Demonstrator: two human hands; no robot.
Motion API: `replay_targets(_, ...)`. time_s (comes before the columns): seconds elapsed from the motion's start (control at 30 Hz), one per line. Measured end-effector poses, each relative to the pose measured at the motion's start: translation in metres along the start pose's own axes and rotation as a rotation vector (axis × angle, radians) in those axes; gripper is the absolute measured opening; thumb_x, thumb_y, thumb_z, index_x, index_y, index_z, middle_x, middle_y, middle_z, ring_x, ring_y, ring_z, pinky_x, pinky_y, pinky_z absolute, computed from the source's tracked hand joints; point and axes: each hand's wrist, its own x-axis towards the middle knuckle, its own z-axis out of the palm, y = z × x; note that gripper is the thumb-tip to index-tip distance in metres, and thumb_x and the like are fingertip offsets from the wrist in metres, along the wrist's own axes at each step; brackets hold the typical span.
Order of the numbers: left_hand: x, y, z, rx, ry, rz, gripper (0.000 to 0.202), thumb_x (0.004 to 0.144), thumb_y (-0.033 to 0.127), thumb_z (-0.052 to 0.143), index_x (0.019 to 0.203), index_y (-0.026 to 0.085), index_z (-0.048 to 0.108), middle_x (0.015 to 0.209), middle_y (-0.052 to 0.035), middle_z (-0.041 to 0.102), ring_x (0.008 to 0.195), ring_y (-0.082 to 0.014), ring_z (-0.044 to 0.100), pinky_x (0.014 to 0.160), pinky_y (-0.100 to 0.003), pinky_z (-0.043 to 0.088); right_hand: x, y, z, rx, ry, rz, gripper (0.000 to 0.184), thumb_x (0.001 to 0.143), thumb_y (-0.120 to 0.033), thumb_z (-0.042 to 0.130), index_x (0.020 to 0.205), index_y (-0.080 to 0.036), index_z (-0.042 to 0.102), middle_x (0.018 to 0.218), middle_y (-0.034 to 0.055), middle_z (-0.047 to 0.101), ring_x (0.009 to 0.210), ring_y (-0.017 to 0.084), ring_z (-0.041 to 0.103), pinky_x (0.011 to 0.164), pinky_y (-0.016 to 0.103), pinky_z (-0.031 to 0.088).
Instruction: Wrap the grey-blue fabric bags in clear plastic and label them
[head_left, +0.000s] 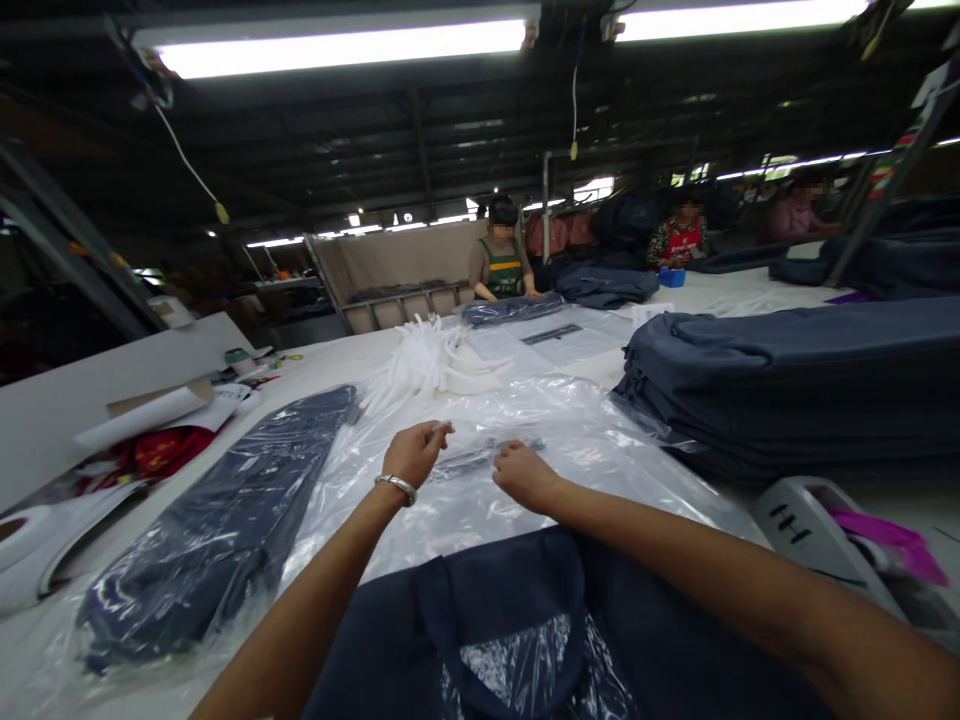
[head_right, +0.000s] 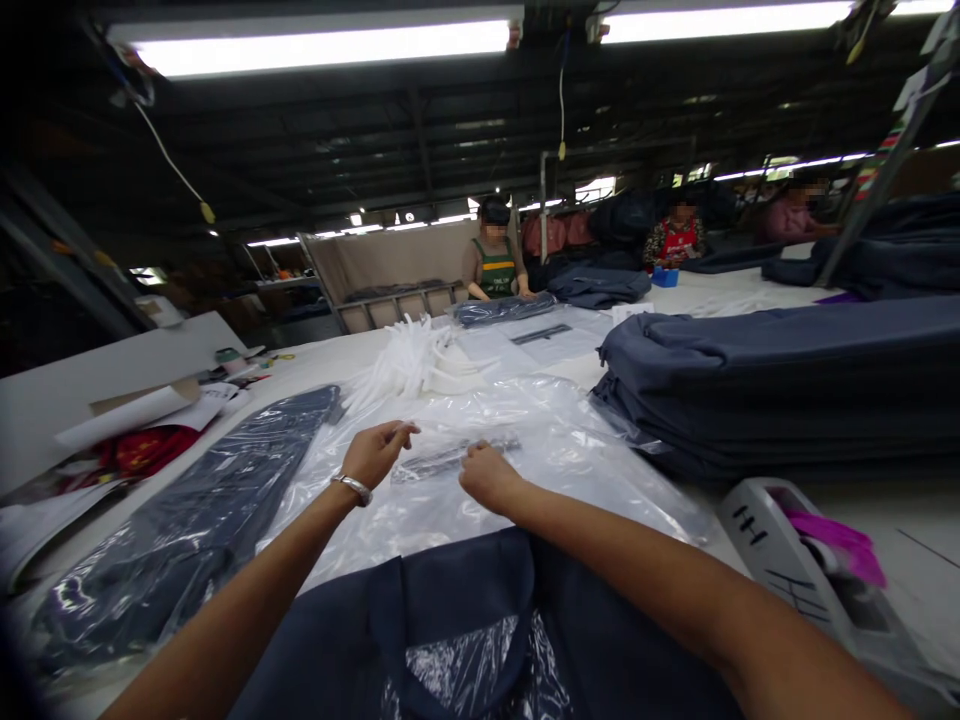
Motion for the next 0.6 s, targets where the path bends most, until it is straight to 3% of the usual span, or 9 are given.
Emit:
replay_targets(0.1, 0.009, -0.003, -0.008, 0.067, 0.114, -0.005, 0.044, 0.093, 0.049, 0.037, 0.090, 0.023, 0.072, 0.079, -0.0007, 0.071, 0.075, -0.0185, 0.063, 0.069, -0.028, 0.042, -0.015, -0.001, 0.006, 0.088, -0.132, -0.051, 0.012, 0.072, -0.018, 0.075, 0.083, -0.024, 0.076, 0.072, -0.0011, 0.073, 0.070, 0.015, 0.068, 0.069, 0.023, 0.050)
replay_targets(0.2, 0.011, -0.003, -0.015, 0.124, 0.193, 0.013, 0.044, 0.095, 0.047, 0.033, 0.097, 0.022, 0.070, 0.086, -0.0028, 0.072, 0.082, -0.0198, 0.064, 0.073, -0.028, 0.042, -0.038, -0.007, 0.001, 0.144, -0.123, -0.053, 0.020, 0.080, -0.033, 0.071, 0.099, -0.026, 0.075, 0.085, -0.0009, 0.075, 0.076, 0.014, 0.069, 0.068, 0.021, 0.050)
replay_targets(0.3, 0.002, 0.006, -0.015, 0.183, 0.183, 0.089, 0.042, 0.096, 0.047, 0.035, 0.104, 0.024, 0.069, 0.099, -0.0042, 0.071, 0.091, -0.0201, 0.063, 0.075, -0.027, 0.042, -0.056, -0.018, -0.017, 0.132, 0.204, -0.094, 0.028, 0.095, -0.028, 0.053, 0.120, -0.024, 0.065, 0.114, 0.0061, 0.070, 0.106, 0.019, 0.063, 0.090, 0.030, 0.048)
replay_targets(0.37, -0.010, 0.013, -0.011, 0.217, 0.142, 0.143, 0.039, 0.095, 0.049, 0.038, 0.106, 0.027, 0.069, 0.104, -0.0035, 0.070, 0.092, -0.0198, 0.063, 0.072, -0.027, 0.042, -0.062, -0.020, -0.029, 0.034, 0.480, -0.135, 0.040, 0.097, -0.019, 0.046, 0.135, -0.030, 0.053, 0.132, 0.0052, 0.060, 0.125, 0.021, 0.051, 0.107, 0.041, 0.036)
replay_targets(0.43, -0.024, 0.016, -0.006, 0.270, 0.098, 0.191, 0.037, 0.094, 0.052, 0.042, 0.110, 0.030, 0.067, 0.105, -0.0027, 0.070, 0.091, -0.0199, 0.064, 0.069, -0.027, 0.042, -0.065, -0.010, -0.036, -0.110, 0.609, -0.035, 0.057, 0.094, -0.014, 0.049, 0.146, -0.033, 0.037, 0.146, 0.0055, 0.048, 0.136, 0.025, 0.037, 0.115, 0.052, 0.021)
replay_targets(0.5, -0.040, 0.012, -0.002, 0.351, 0.053, 0.228, 0.037, 0.091, 0.051, 0.047, 0.117, 0.031, 0.063, 0.107, -0.0032, 0.068, 0.094, -0.0213, 0.064, 0.067, -0.027, 0.043, -0.070, 0.012, -0.035, -0.201, 0.563, 0.188, 0.069, 0.089, -0.012, 0.055, 0.150, -0.028, 0.028, 0.145, 0.0104, 0.046, 0.134, 0.029, 0.038, 0.113, 0.054, 0.021)
replay_targets(0.6, -0.065, -0.014, -0.003, 0.482, -0.049, 0.231, 0.036, 0.089, 0.033, 0.053, 0.124, 0.028, 0.056, 0.112, -0.0057, 0.065, 0.099, -0.0241, 0.062, 0.072, -0.031, 0.048, -0.087, 0.055, -0.020, -0.238, 0.341, 0.429, 0.067, 0.083, -0.012, 0.062, 0.145, -0.019, 0.039, 0.123, 0.0136, 0.061, 0.111, 0.029, 0.054, 0.098, 0.044, 0.038)
